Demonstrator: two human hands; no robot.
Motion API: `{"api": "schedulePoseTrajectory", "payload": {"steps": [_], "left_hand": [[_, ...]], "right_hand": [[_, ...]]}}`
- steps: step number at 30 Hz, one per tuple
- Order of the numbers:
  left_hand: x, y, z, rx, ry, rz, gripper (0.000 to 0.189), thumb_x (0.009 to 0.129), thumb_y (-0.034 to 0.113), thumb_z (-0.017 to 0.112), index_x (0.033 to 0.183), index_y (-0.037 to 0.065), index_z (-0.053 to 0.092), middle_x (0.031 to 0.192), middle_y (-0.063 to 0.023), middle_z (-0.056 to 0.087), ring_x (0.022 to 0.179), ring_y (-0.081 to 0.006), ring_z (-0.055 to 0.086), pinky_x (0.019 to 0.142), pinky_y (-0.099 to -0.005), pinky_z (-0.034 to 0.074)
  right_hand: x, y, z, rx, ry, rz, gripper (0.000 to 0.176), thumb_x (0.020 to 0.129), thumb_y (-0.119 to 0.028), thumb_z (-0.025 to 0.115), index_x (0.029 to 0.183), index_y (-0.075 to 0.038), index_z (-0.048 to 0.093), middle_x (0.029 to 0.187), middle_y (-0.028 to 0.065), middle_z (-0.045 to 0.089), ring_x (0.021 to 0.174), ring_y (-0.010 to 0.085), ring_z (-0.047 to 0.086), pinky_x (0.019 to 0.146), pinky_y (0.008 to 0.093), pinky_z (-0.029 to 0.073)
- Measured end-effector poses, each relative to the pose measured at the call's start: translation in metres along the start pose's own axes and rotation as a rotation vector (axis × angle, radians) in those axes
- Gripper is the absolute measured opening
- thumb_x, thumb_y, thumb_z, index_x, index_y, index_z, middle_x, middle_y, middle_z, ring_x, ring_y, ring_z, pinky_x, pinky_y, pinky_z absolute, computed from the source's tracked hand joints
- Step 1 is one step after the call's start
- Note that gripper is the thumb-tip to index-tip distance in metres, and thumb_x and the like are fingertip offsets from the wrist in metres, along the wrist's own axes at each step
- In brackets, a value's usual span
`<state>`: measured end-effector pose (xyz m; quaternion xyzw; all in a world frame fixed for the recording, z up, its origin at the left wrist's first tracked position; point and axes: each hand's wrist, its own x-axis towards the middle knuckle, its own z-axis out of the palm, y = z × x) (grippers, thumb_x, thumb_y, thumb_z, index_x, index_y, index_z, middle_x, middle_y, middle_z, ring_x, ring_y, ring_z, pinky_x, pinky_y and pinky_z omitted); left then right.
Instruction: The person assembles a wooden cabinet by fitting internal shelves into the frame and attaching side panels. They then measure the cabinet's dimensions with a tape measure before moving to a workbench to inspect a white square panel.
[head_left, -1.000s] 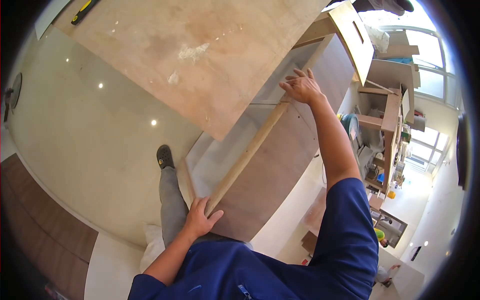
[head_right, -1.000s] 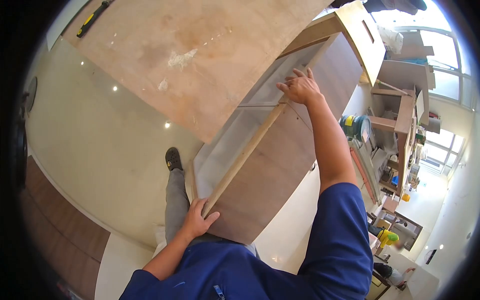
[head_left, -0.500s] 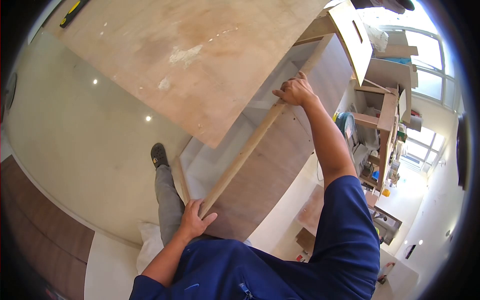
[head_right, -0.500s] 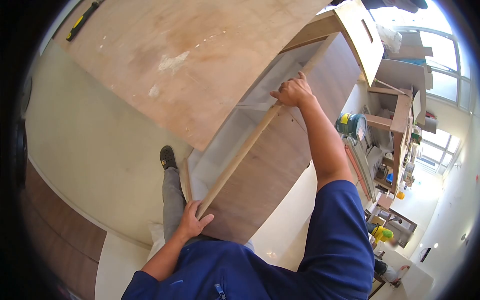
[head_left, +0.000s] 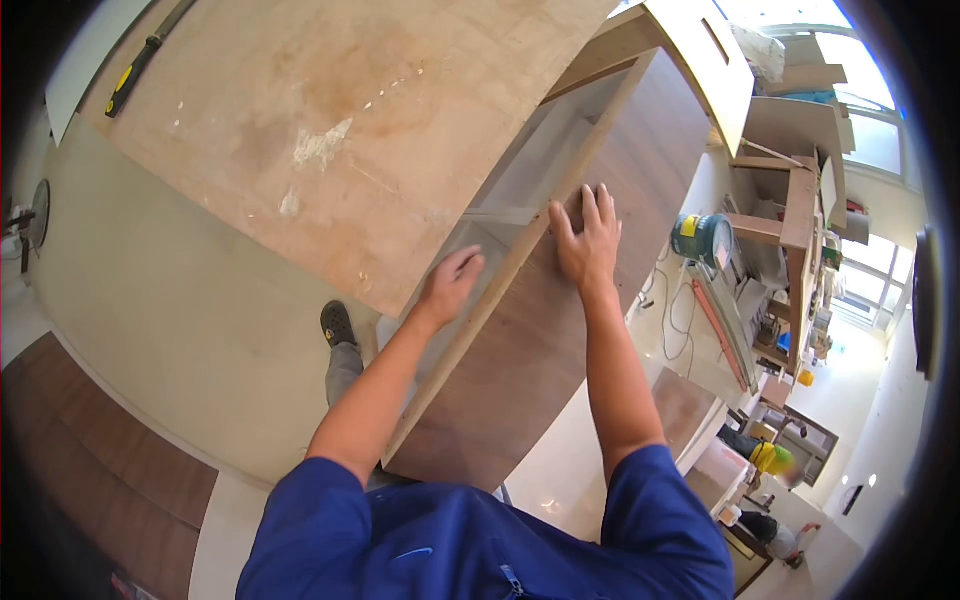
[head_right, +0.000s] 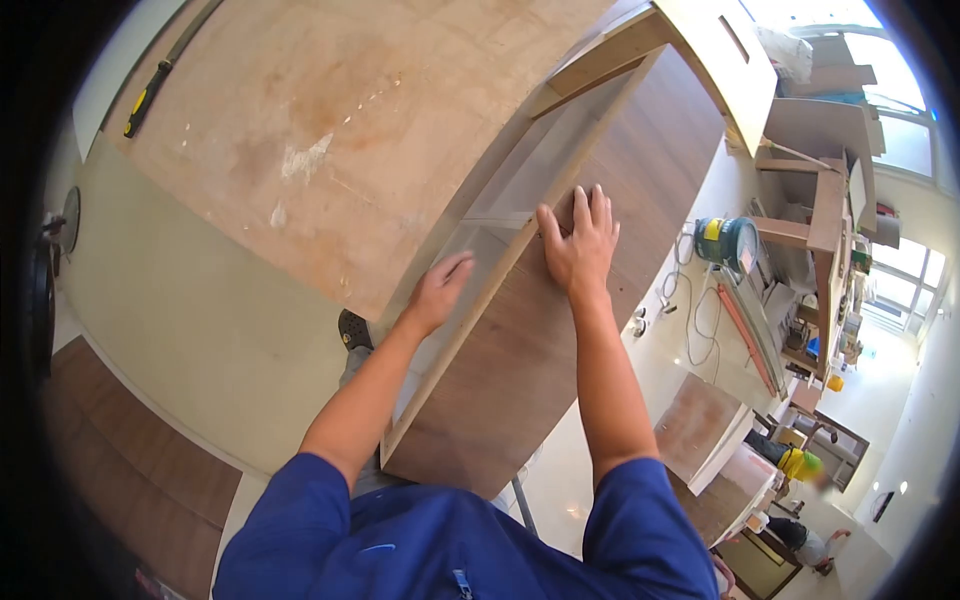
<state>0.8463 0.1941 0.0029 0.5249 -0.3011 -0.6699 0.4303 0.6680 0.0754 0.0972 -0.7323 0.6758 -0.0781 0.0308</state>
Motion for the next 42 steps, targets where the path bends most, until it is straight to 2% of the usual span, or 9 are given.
{"api": "schedulePoseTrajectory", "payload": {"steps": [1, 3, 6, 9, 12, 18, 30, 36, 42], "left_hand": [[0.016, 0.000, 0.011, -0.048, -0.049, 0.015, 0.058, 0.098, 0.040, 0.053, 0.134, -0.004, 0.048, 0.132, -0.0143, 0.055, 0.121, -0.0201, 0.051, 0.102, -0.0313, 0.039], [0.038, 0.002, 0.034, -0.163, -0.124, -0.001, 0.067, 0.095, 0.047, 0.055, 0.136, -0.006, 0.045, 0.134, -0.0174, 0.053, 0.125, -0.0237, 0.049, 0.105, -0.0326, 0.037], [0.034, 0.018, 0.052, 0.175, -0.065, 0.045, 0.073, 0.092, 0.050, 0.058, 0.140, -0.003, 0.040, 0.137, -0.0243, 0.049, 0.128, -0.0319, 0.047, 0.107, -0.0368, 0.036], [0.034, 0.023, 0.052, 0.142, -0.146, 0.040, 0.082, 0.089, 0.053, 0.059, 0.145, -0.001, 0.033, 0.142, -0.0266, 0.043, 0.133, -0.0345, 0.042, 0.109, -0.0377, 0.034], [0.040, 0.034, 0.049, 0.061, -0.259, 0.037, 0.085, 0.092, 0.052, 0.057, 0.147, -0.004, 0.025, 0.146, -0.0248, 0.039, 0.138, -0.0313, 0.036, 0.112, -0.0352, 0.028], [0.040, 0.031, 0.052, 0.119, -0.256, 0.027, 0.086, 0.093, 0.055, 0.052, 0.149, -0.002, 0.019, 0.150, -0.0249, 0.033, 0.142, -0.0321, 0.029, 0.113, -0.0361, 0.025], [0.061, 0.027, 0.051, 0.077, -0.347, 0.091, 0.090, 0.093, 0.059, 0.048, 0.150, -0.002, 0.015, 0.154, -0.0227, 0.025, 0.144, -0.0315, 0.021, 0.116, -0.0372, 0.020], [0.064, 0.026, 0.055, 0.044, -0.328, 0.162, 0.089, 0.093, 0.060, 0.046, 0.151, 0.001, 0.015, 0.153, -0.0227, 0.026, 0.144, -0.0318, 0.021, 0.116, -0.0371, 0.020], [0.062, 0.026, 0.055, 0.023, -0.321, 0.102, 0.089, 0.091, 0.059, 0.052, 0.151, 0.003, 0.017, 0.151, -0.0241, 0.029, 0.142, -0.0352, 0.026, 0.114, -0.0390, 0.024]], "right_hand": [[-0.014, -0.001, 0.003, -0.004, -0.007, 0.020, 0.065, 0.088, -0.049, 0.059, 0.137, -0.007, 0.050, 0.151, 0.0172, 0.034, 0.141, 0.0340, 0.027, 0.115, 0.0507, 0.018], [-0.023, -0.002, 0.015, 0.011, -0.005, 0.054, 0.066, 0.088, -0.047, 0.061, 0.138, -0.006, 0.050, 0.151, 0.0186, 0.033, 0.142, 0.0353, 0.026, 0.115, 0.0498, 0.019], [-0.022, -0.002, 0.023, 0.048, 0.028, 0.066, 0.063, 0.088, -0.043, 0.062, 0.136, -0.004, 0.052, 0.150, 0.0190, 0.035, 0.142, 0.0369, 0.027, 0.115, 0.0492, 0.020], [-0.021, 0.000, 0.031, 0.057, 0.080, 0.069, 0.058, 0.087, -0.039, 0.062, 0.132, -0.003, 0.056, 0.147, 0.0184, 0.040, 0.140, 0.0385, 0.031, 0.114, 0.0496, 0.022], [-0.022, -0.002, 0.030, 0.067, 0.094, 0.082, 0.055, 0.087, -0.037, 0.063, 0.130, -0.003, 0.058, 0.145, 0.0181, 0.043, 0.138, 0.0393, 0.034, 0.113, 0.0501, 0.024], [-0.021, -0.005, 0.029, 0.052, 0.094, 0.083, 0.053, 0.087, -0.035, 0.063, 0.129, -0.003, 0.058, 0.145, 0.0181, 0.044, 0.137, 0.0396, 0.035, 0.112, 0.0510, 0.025], [-0.022, -0.006, 0.031, 0.038, 0.083, 0.100, 0.051, 0.088, -0.032, 0.061, 0.130, -0.005, 0.058, 0.145, 0.0175, 0.043, 0.137, 0.0400, 0.035, 0.112, 0.0518, 0.025], [-0.019, -0.007, 0.030, 0.045, 0.077, 0.099, 0.050, 0.088, -0.032, 0.061, 0.130, -0.005, 0.058, 0.145, 0.0174, 0.043, 0.137, 0.0395, 0.036, 0.111, 0.0518, 0.027], [-0.021, -0.003, 0.029, 0.068, 0.063, 0.090, 0.043, 0.094, -0.028, 0.056, 0.130, -0.005, 0.058, 0.145, 0.0169, 0.044, 0.137, 0.0381, 0.036, 0.112, 0.0503, 0.026]]}}
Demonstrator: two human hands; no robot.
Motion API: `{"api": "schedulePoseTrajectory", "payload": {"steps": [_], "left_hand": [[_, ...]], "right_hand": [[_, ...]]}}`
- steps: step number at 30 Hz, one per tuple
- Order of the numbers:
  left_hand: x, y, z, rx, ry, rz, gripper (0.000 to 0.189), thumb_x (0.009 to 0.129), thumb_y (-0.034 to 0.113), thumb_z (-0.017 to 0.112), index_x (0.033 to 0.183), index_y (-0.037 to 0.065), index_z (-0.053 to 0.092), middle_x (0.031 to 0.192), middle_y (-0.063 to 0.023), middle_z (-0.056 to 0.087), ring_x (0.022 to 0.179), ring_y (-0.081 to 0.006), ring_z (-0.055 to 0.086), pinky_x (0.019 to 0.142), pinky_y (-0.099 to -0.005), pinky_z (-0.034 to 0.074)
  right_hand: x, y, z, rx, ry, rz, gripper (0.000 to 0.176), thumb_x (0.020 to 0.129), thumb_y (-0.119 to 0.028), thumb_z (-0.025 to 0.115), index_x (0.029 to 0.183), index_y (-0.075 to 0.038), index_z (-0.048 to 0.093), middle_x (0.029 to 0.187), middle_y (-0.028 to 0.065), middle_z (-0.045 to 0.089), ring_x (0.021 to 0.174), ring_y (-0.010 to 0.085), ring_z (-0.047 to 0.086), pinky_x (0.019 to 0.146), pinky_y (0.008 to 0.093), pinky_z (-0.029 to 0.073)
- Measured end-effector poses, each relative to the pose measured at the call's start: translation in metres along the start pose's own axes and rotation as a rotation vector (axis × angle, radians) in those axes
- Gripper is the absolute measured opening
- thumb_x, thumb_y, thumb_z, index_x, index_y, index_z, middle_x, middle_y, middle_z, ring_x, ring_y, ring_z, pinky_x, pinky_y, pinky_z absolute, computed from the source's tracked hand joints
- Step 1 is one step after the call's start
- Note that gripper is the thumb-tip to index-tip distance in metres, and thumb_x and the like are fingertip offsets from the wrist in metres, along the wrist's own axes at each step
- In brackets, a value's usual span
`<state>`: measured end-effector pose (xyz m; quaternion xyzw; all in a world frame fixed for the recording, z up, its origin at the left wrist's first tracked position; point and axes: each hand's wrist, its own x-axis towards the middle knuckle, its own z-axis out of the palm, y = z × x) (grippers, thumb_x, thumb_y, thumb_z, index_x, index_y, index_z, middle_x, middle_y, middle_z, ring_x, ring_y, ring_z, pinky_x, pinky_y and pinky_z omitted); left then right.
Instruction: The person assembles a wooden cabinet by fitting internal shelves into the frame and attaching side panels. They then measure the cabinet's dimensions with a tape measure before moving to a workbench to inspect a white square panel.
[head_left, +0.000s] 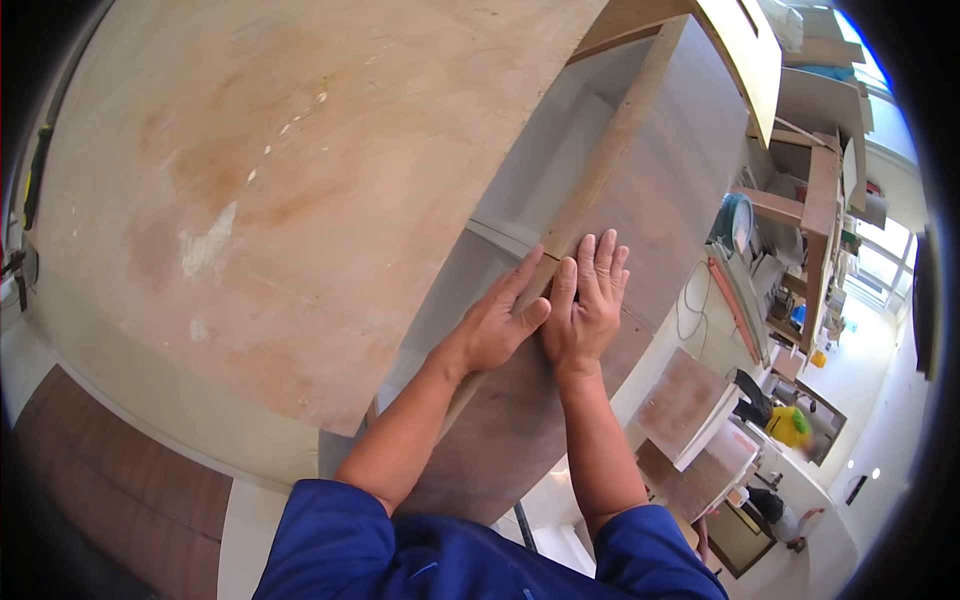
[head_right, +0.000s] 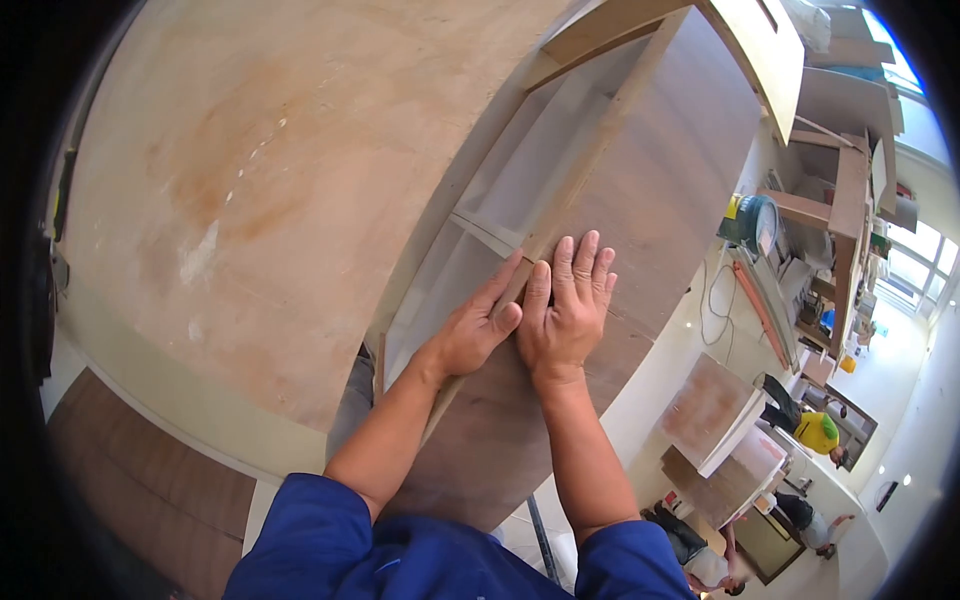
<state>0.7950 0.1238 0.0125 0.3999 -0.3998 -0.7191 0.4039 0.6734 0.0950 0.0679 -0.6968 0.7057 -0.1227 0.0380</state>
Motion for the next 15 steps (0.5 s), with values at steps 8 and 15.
{"api": "schedulePoseTrajectory", "payload": {"steps": [8, 15], "left_hand": [[0.0024, 0.0070, -0.0015, 0.058, -0.015, 0.020, 0.078, 0.095, 0.047, 0.054, 0.151, 0.004, 0.021, 0.153, -0.0209, 0.029, 0.143, -0.0307, 0.025, 0.115, -0.0370, 0.021], [0.0038, 0.0086, -0.0018, -0.065, -0.023, 0.006, 0.070, 0.095, 0.033, 0.059, 0.150, 0.004, 0.026, 0.150, -0.0191, 0.035, 0.141, -0.0270, 0.031, 0.114, -0.0353, 0.024]], "right_hand": [[0.0001, 0.0006, -0.0011, 0.056, 0.015, 0.019, 0.037, 0.096, -0.022, 0.053, 0.128, -0.004, 0.060, 0.143, 0.0157, 0.047, 0.137, 0.0359, 0.037, 0.114, 0.0486, 0.024], [0.0036, -0.0001, 0.0001, 0.077, 0.046, 0.082, 0.035, 0.096, -0.027, 0.056, 0.124, -0.007, 0.063, 0.139, 0.0143, 0.051, 0.137, 0.0341, 0.039, 0.112, 0.0479, 0.026]]}}
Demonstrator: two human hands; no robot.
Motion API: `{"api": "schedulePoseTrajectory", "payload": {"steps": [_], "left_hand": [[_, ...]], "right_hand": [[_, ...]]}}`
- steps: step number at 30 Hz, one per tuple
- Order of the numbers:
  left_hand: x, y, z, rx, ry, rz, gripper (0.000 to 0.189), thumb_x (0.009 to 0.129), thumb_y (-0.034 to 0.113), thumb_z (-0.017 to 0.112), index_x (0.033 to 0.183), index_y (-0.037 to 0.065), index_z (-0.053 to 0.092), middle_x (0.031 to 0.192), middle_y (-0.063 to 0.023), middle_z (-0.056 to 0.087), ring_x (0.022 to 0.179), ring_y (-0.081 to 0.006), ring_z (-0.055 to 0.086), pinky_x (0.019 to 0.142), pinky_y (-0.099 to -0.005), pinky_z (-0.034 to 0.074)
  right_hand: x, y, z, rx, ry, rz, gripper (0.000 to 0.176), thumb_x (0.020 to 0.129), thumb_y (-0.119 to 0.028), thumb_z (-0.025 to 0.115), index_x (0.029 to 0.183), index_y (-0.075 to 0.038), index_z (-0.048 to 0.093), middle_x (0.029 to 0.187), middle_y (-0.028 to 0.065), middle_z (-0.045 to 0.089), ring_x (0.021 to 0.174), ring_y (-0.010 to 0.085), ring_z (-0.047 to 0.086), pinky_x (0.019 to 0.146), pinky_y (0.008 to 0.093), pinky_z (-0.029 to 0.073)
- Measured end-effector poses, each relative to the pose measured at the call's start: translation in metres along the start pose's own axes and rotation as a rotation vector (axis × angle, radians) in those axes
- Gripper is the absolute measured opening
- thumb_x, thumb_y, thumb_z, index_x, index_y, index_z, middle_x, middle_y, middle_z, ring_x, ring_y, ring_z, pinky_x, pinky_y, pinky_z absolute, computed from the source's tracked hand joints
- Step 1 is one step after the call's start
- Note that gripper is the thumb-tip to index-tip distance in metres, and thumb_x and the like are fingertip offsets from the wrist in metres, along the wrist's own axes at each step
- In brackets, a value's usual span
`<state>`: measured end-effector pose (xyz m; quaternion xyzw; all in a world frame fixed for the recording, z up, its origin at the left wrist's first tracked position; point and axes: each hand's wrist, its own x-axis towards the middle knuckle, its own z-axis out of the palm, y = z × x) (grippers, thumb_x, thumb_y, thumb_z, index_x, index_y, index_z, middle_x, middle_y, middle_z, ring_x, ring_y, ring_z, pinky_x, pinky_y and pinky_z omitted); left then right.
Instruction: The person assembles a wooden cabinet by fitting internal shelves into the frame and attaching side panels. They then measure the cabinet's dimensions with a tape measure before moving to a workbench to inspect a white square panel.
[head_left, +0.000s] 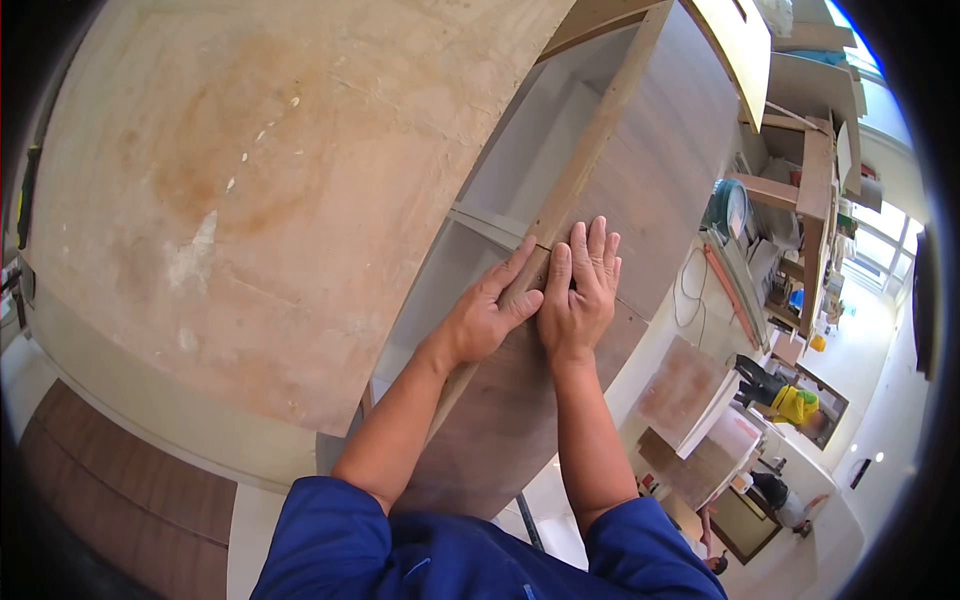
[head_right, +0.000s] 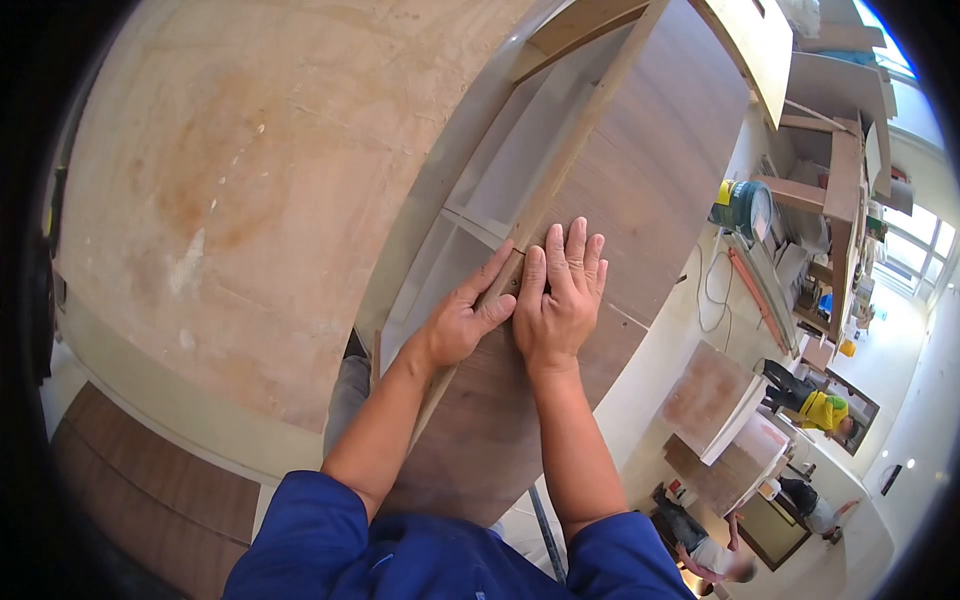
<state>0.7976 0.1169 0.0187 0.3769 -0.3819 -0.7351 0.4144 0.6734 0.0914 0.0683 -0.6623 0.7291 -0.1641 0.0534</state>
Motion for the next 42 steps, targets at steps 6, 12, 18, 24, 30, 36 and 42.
{"api": "schedulePoseTrajectory", "payload": {"steps": [6, 12, 18, 24, 30, 36, 42], "left_hand": [[-0.001, 0.008, -0.005, 0.037, -0.015, -0.041, 0.068, 0.093, 0.026, 0.060, 0.150, 0.006, 0.028, 0.150, -0.0188, 0.036, 0.140, -0.0273, 0.032, 0.114, -0.0350, 0.025], [-0.002, 0.006, 0.001, 0.085, 0.054, 0.003, 0.066, 0.092, 0.025, 0.059, 0.149, 0.006, 0.030, 0.150, -0.0195, 0.035, 0.140, -0.0285, 0.032, 0.114, -0.0349, 0.026], [-0.002, 0.009, 0.002, 0.067, 0.058, -0.046, 0.065, 0.093, 0.028, 0.059, 0.148, 0.006, 0.032, 0.148, -0.0202, 0.038, 0.139, -0.0287, 0.034, 0.113, -0.0354, 0.027], [0.011, -0.047, -0.049, -0.153, 0.146, -0.237, 0.070, 0.092, 0.033, 0.062, 0.147, 0.002, 0.032, 0.151, -0.0202, 0.031, 0.141, -0.0276, 0.030, 0.113, -0.0343, 0.027], [0.058, -0.098, -0.038, 0.795, 0.225, 0.257, 0.075, 0.081, 0.019, 0.073, 0.143, 0.002, 0.035, 0.140, -0.0203, 0.045, 0.130, -0.0339, 0.044, 0.107, -0.0384, 0.038], [0.080, -0.106, -0.036, 0.553, 0.142, 0.325, 0.063, 0.065, 0.005, 0.078, 0.123, 0.002, 0.052, 0.127, -0.0181, 0.054, 0.120, -0.0373, 0.051, 0.102, -0.0425, 0.042], [0.072, -0.096, -0.029, 0.545, 0.236, 0.303, 0.052, 0.070, -0.002, 0.068, 0.120, 0.004, 0.053, 0.124, -0.0161, 0.057, 0.115, -0.0365, 0.054, 0.094, -0.0396, 0.048]], "right_hand": [[0.002, 0.006, -0.004, -0.041, -0.026, -0.050, 0.035, 0.096, -0.027, 0.055, 0.124, -0.008, 0.064, 0.140, 0.0130, 0.051, 0.135, 0.0336, 0.040, 0.112, 0.0474, 0.027], [0.000, 0.010, -0.002, -0.033, -0.021, -0.073, 0.035, 0.097, -0.028, 0.055, 0.124, -0.008, 0.064, 0.139, 0.0131, 0.051, 0.135, 0.0335, 0.041, 0.112, 0.0462, 0.029], [-0.001, 0.009, -0.004, -0.068, -0.003, -0.104, 0.034, 0.096, -0.026, 0.056, 0.123, -0.008, 0.064, 0.137, 0.0128, 0.053, 0.133, 0.0335, 0.044, 0.110, 0.0457, 0.032], [0.000, 0.006, -0.003, -0.096, 0.013, -0.100, 0.033, 0.096, -0.025, 0.056, 0.122, -0.006, 0.065, 0.136, 0.0140, 0.055, 0.131, 0.0340, 0.046, 0.109, 0.0460, 0.033], [0.001, 0.008, 0.000, -0.079, 0.015, -0.127, 0.032, 0.096, -0.022, 0.057, 0.122, -0.006, 0.065, 0.135, 0.0155, 0.055, 0.131, 0.0339, 0.046, 0.109, 0.0459, 0.032], [0.001, 0.010, 0.002, -0.060, 0.008, -0.127, 0.031, 0.095, -0.019, 0.058, 0.122, -0.004, 0.064, 0.135, 0.0164, 0.055, 0.132, 0.0345, 0.046, 0.109, 0.0461, 0.031], [0.000, 0.009, -0.001, -0.071, -0.019, -0.143, 0.034, 0.094, -0.019, 0.059, 0.124, -0.004, 0.062, 0.137, 0.0172, 0.052, 0.133, 0.0350, 0.044, 0.109, 0.0469, 0.031]]}}
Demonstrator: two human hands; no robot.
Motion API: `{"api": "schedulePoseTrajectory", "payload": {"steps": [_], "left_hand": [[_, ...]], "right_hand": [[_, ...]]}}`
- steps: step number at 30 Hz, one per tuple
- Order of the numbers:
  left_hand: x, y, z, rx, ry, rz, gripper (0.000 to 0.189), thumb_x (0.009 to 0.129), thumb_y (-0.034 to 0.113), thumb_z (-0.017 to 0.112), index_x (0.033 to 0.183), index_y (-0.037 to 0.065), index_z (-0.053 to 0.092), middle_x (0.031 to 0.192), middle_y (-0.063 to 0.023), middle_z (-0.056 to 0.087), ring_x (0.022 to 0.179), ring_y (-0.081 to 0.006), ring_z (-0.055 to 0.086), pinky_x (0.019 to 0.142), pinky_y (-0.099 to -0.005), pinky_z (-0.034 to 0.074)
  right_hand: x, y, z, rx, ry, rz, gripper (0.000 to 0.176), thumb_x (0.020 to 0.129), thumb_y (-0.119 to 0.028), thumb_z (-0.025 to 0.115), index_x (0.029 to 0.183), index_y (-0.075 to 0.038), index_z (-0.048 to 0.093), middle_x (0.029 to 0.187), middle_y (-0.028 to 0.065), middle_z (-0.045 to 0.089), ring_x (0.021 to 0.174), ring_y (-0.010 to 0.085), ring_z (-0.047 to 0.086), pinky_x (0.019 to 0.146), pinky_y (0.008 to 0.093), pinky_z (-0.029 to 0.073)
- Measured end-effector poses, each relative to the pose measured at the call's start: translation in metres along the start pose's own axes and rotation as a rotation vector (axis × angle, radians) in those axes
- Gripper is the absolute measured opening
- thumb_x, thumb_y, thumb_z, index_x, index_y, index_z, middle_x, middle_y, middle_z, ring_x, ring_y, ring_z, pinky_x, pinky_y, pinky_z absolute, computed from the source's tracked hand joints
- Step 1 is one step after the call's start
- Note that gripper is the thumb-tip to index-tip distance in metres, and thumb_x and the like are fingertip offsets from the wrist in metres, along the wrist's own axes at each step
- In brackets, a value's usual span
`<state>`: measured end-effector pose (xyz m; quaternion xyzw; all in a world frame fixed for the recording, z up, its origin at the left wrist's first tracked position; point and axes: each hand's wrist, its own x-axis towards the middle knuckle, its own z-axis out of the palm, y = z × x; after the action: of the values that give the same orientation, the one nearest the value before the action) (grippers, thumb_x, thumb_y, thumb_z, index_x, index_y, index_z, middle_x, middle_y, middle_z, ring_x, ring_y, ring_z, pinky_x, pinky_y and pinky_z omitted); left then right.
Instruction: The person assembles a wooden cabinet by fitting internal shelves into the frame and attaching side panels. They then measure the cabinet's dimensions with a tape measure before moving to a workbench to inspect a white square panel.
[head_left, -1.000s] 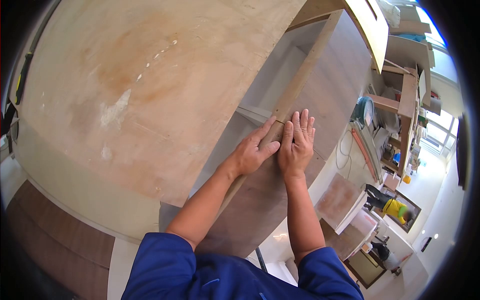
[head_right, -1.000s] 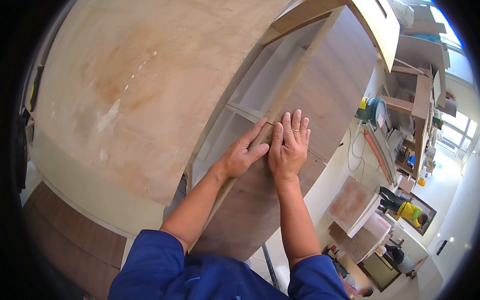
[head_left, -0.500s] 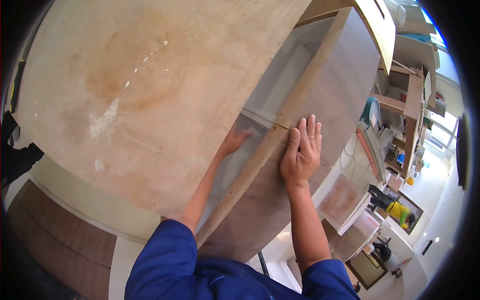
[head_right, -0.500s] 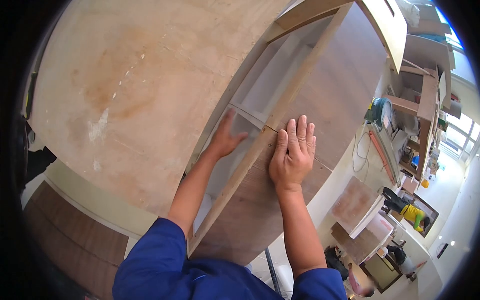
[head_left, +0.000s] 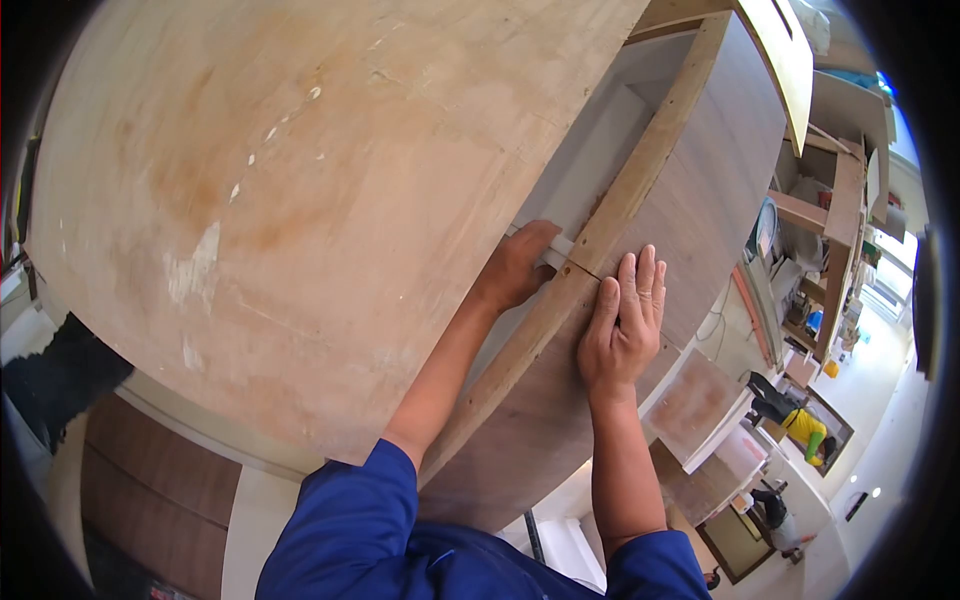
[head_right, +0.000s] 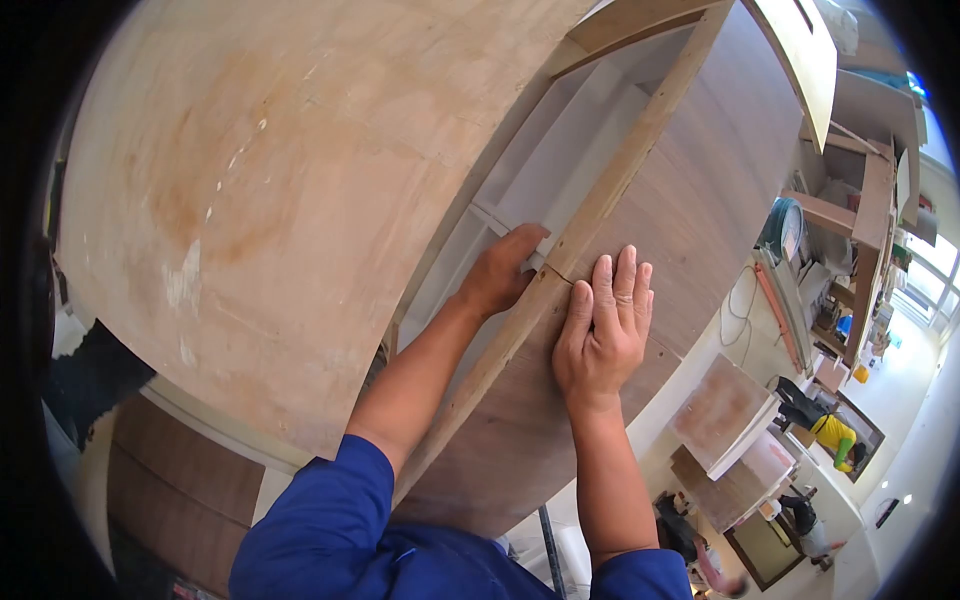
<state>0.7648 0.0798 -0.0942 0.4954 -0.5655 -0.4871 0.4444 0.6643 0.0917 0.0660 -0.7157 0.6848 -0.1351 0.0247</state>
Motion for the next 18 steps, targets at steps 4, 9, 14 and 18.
{"api": "schedulePoseTrajectory", "payload": {"steps": [4, 9, 14, 18], "left_hand": [[0.002, -0.001, 0.003, -0.021, -0.020, -0.004, 0.054, 0.070, -0.004, 0.067, 0.121, 0.003, 0.051, 0.125, -0.0180, 0.056, 0.116, -0.0375, 0.054, 0.094, -0.0398, 0.048], [-0.004, -0.008, 0.008, -0.004, -0.009, 0.027, 0.056, 0.072, -0.002, 0.069, 0.124, 0.001, 0.049, 0.127, -0.0199, 0.054, 0.118, -0.0376, 0.053, 0.096, -0.0395, 0.047], [-0.007, -0.007, 0.009, 0.039, -0.002, 0.024, 0.057, 0.074, 0.001, 0.071, 0.127, 0.002, 0.049, 0.128, -0.0201, 0.054, 0.121, -0.0360, 0.052, 0.100, -0.0381, 0.045], [-0.007, -0.007, 0.008, 0.030, 0.005, 0.022, 0.059, 0.074, 0.002, 0.072, 0.127, 0.002, 0.049, 0.129, -0.0199, 0.053, 0.122, -0.0350, 0.052, 0.101, -0.0379, 0.045]], "right_hand": [[-0.001, 0.013, -0.014, -0.044, -0.175, -0.064, 0.050, 0.092, -0.028, 0.059, 0.136, -0.006, 0.051, 0.148, 0.0171, 0.040, 0.141, 0.0342, 0.030, 0.114, 0.0474, 0.021], [-0.002, 0.035, -0.022, -0.128, -0.293, -0.044, 0.069, 0.090, -0.043, 0.056, 0.147, -0.008, 0.036, 0.156, 0.0155, 0.024, 0.146, 0.0331, 0.016, 0.117, 0.0470, 0.008], [-0.002, 0.034, -0.023, -0.109, -0.288, -0.029, 0.072, 0.090, -0.045, 0.055, 0.147, -0.008, 0.035, 0.156, 0.0156, 0.024, 0.146, 0.0343, 0.017, 0.117, 0.0475, 0.009], [-0.003, 0.034, -0.024, -0.109, -0.277, -0.022, 0.072, 0.089, -0.045, 0.056, 0.147, -0.007, 0.035, 0.156, 0.0156, 0.025, 0.146, 0.0346, 0.018, 0.117, 0.0473, 0.009]]}}
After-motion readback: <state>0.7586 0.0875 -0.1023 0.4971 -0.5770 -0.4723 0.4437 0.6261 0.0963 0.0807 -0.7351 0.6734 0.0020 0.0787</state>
